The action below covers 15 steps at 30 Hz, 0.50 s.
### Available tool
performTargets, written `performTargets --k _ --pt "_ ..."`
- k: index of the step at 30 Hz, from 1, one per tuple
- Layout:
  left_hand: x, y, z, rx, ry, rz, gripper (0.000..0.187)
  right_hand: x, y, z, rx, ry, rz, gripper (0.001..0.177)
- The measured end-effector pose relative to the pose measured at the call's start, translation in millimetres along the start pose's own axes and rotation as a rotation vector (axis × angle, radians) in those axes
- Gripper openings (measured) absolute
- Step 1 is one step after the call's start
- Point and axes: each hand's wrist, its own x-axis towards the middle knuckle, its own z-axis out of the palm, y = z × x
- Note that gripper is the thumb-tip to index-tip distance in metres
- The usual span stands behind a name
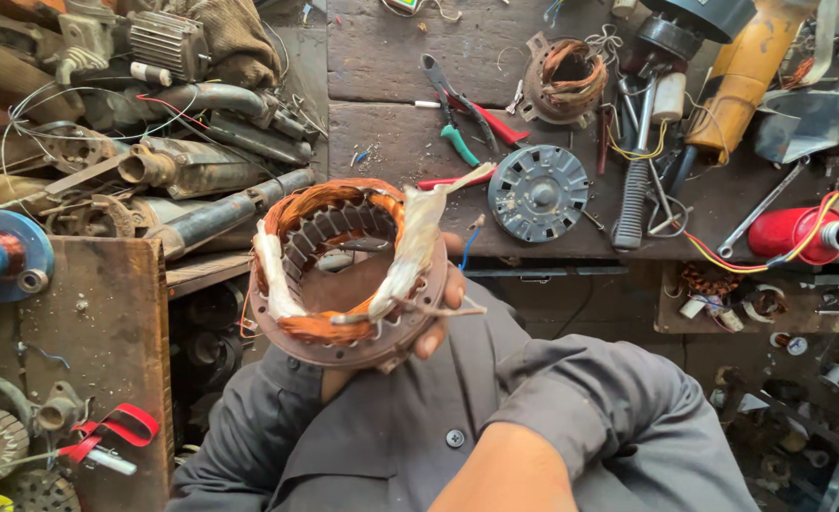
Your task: The person works on a motor stator, using pliers to cut and adjust wires and applying white tape to secure the windings. The person repeatedly wraps and presses the tape around the copper coils to stabilize the assembly.
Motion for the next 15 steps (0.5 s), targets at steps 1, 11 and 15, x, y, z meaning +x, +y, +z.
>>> performTargets --k 1,11,15 --pt "-2.3 1.6 4.3 -0.008 -0.006 -0.003 0.089 0.4 3.0 -0.5 -0.065 0.051 -0.024 0.037" --pt "-16.6 -7.1 0.6 0.126 0.111 -0.120 0.122 29.1 -112.7 -94.7 -1.201 1.164 0.283 0.039" --pt "-23.3 -3.7 -8.0 0.047 0.159 -0.134 0.127 13.3 -106.1 -83.9 -1.224 1.031 0.428 0.037"
